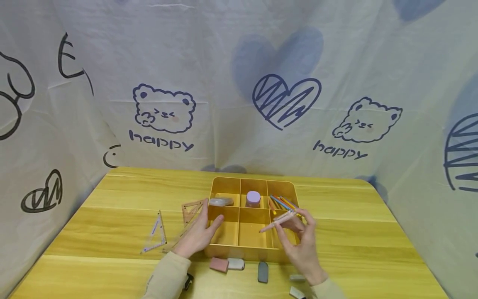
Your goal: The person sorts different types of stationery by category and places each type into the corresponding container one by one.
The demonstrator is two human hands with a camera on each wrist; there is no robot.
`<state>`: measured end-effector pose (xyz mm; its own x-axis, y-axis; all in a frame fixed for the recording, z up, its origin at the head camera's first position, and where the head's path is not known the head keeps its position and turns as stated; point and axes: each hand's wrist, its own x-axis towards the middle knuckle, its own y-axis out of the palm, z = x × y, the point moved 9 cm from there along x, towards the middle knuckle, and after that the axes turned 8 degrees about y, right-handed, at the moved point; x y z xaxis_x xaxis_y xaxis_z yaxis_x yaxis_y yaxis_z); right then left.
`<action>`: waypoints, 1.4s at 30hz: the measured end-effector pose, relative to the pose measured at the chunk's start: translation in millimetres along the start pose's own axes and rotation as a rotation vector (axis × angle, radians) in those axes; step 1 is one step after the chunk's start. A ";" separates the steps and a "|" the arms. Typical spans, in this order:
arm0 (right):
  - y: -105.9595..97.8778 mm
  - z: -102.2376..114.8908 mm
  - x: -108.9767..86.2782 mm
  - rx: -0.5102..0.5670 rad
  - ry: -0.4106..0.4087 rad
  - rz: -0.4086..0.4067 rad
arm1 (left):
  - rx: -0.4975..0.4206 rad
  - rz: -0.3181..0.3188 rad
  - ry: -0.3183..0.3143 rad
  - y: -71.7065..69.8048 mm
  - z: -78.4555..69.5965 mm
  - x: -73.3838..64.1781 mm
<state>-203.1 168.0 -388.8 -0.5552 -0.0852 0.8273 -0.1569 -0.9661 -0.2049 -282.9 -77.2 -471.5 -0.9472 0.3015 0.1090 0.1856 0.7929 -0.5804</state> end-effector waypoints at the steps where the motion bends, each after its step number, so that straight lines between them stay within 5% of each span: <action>1: 3.6 -0.4 -1.1 -0.008 -0.007 0.026 | 0.000 -0.001 0.002 0.1 0.0 -0.2; 16: 28.2 -9.1 -8.3 -0.206 0.075 0.269 | 0.018 -0.006 0.003 0.2 1.2 -1.3; 42: 38.2 -3.2 -15.7 -0.286 -0.002 0.410 | 0.004 -0.006 0.003 0.2 0.1 -1.2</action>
<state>-203.0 133.2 -411.2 -0.6162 -0.4450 0.6498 -0.1441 -0.7475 -0.6485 -281.7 -77.5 -471.8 -0.9475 0.2983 0.1149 0.1789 0.7927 -0.5828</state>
